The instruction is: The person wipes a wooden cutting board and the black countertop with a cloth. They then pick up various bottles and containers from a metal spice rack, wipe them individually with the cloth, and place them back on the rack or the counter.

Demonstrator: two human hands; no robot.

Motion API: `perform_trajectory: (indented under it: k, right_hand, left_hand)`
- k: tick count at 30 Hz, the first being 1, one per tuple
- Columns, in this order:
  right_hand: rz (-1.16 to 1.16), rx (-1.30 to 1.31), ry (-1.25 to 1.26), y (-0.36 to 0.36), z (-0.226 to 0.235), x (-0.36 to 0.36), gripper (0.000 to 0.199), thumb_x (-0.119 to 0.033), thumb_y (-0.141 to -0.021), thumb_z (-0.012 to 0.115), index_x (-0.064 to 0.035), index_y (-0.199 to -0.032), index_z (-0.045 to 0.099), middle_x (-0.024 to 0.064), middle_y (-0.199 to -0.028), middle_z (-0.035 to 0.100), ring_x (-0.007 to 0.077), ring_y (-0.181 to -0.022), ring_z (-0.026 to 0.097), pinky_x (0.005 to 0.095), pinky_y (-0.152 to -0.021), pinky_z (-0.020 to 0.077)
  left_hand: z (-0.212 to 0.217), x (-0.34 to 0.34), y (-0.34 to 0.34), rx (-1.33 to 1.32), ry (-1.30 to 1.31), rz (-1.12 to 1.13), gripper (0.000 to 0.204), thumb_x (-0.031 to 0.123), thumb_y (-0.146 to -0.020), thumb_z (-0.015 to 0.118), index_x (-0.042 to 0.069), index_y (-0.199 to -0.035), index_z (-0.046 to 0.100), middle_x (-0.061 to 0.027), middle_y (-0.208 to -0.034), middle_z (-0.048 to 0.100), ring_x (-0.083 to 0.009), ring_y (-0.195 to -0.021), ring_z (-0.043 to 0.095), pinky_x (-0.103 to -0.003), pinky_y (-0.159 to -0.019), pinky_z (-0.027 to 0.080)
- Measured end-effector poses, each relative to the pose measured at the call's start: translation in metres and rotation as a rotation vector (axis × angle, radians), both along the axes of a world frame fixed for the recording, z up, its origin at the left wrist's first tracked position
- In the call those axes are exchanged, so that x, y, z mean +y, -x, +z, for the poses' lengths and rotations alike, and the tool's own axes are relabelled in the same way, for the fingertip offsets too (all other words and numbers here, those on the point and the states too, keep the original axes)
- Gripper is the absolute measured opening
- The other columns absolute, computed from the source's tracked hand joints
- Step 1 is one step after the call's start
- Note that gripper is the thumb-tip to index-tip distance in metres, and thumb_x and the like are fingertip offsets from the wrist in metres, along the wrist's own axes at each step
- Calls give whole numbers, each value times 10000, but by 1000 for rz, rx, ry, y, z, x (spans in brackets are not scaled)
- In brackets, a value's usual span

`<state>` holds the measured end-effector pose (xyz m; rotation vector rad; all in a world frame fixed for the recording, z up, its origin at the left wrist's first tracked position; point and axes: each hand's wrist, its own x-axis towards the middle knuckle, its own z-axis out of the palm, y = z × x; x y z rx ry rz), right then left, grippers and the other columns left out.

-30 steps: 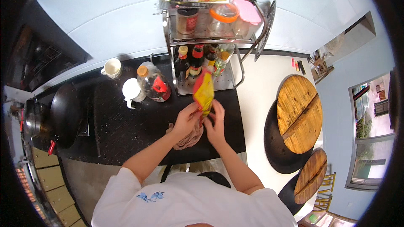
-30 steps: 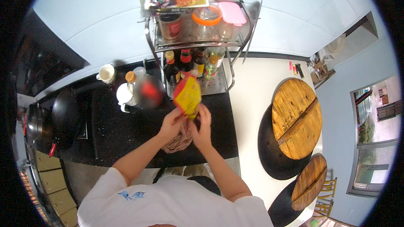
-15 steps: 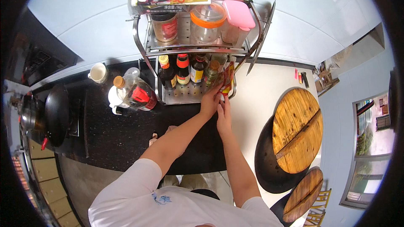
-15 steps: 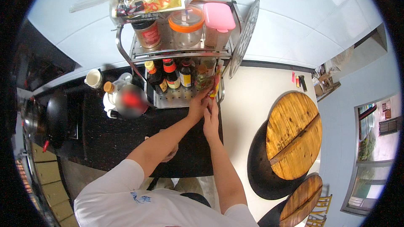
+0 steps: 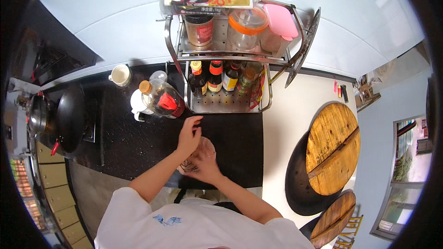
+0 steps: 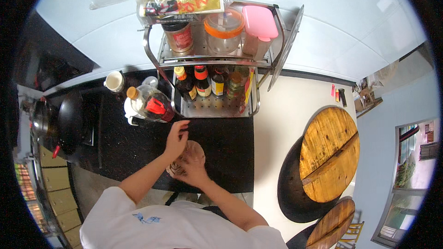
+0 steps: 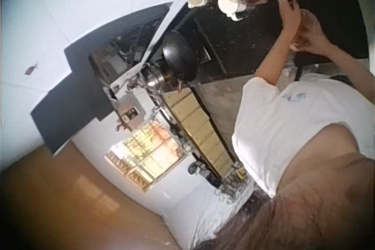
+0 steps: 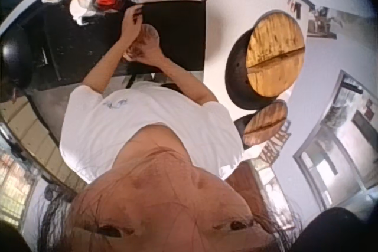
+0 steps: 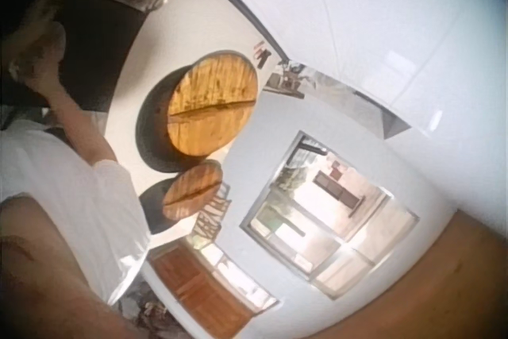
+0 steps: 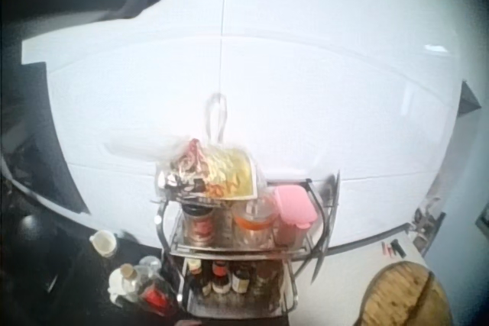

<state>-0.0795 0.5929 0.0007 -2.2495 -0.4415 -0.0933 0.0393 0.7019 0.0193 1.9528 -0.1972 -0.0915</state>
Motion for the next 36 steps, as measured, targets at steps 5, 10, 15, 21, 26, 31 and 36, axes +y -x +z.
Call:
perform_trajectory:
  k: [5,10,15,21,26,31,36]
  right_hand:
    - [181,5,447,10,-57,24,675,-477,-744,743,-318,-1369,544,26,-1526,386,335,-1480,217,736,-1087,99]
    - [-79,-66,500,3,-66,-29,578,-291,-757,763,-294,-1300,565,19,-1365,486,304,-1351,399,696,-976,300]
    - [-392,168,394,10,-20,-68,474,-168,-714,771,-207,-1167,635,73,-1216,558,314,-1237,495,581,-896,433]
    - [-504,265,-113,42,15,-117,491,-80,-660,746,-108,-1141,653,131,-1195,589,337,-1115,587,406,-921,499]
    - [-553,271,-379,57,38,-122,548,-43,-647,732,-72,-1183,624,147,-1212,584,314,-1130,594,373,-982,483]
    - [-515,232,-681,48,65,-124,579,-8,-679,720,-53,-1235,564,117,-1214,573,257,-1129,582,346,-988,461]
    - [-568,-59,-664,22,133,-122,619,19,-755,716,-21,-1330,490,115,-1295,548,244,-1217,520,365,-1056,403]
  left_hand:
    - [69,-8,-14,-213,89,-75,289,-47,-900,561,28,-1176,600,-115,-1169,564,-230,-1031,594,-310,-846,500]
    - [169,-59,-64,-574,87,-94,473,-12,-854,674,20,-1301,524,-161,-1307,528,-268,-1192,545,-341,-975,450]
    - [195,-122,-124,-544,107,116,852,237,-785,806,-69,-1419,326,-264,-1393,418,-398,-1300,413,-441,-1098,340]
    - [195,-168,-156,-542,40,331,1024,318,-689,866,-92,-1425,284,-302,-1401,402,-451,-1310,379,-491,-1109,309]
    - [206,-169,-165,-423,57,380,1019,286,-656,899,-45,-1433,328,-220,-1348,491,-364,-1244,501,-431,-1047,417]
    - [212,-143,-136,-527,66,236,946,251,-659,900,-9,-1400,374,-181,-1326,522,-313,-1225,536,-394,-1024,441]
    - [186,-106,-83,-575,215,58,960,158,-590,918,27,-1385,397,-181,-1315,481,-364,-1205,505,-408,-1006,441]
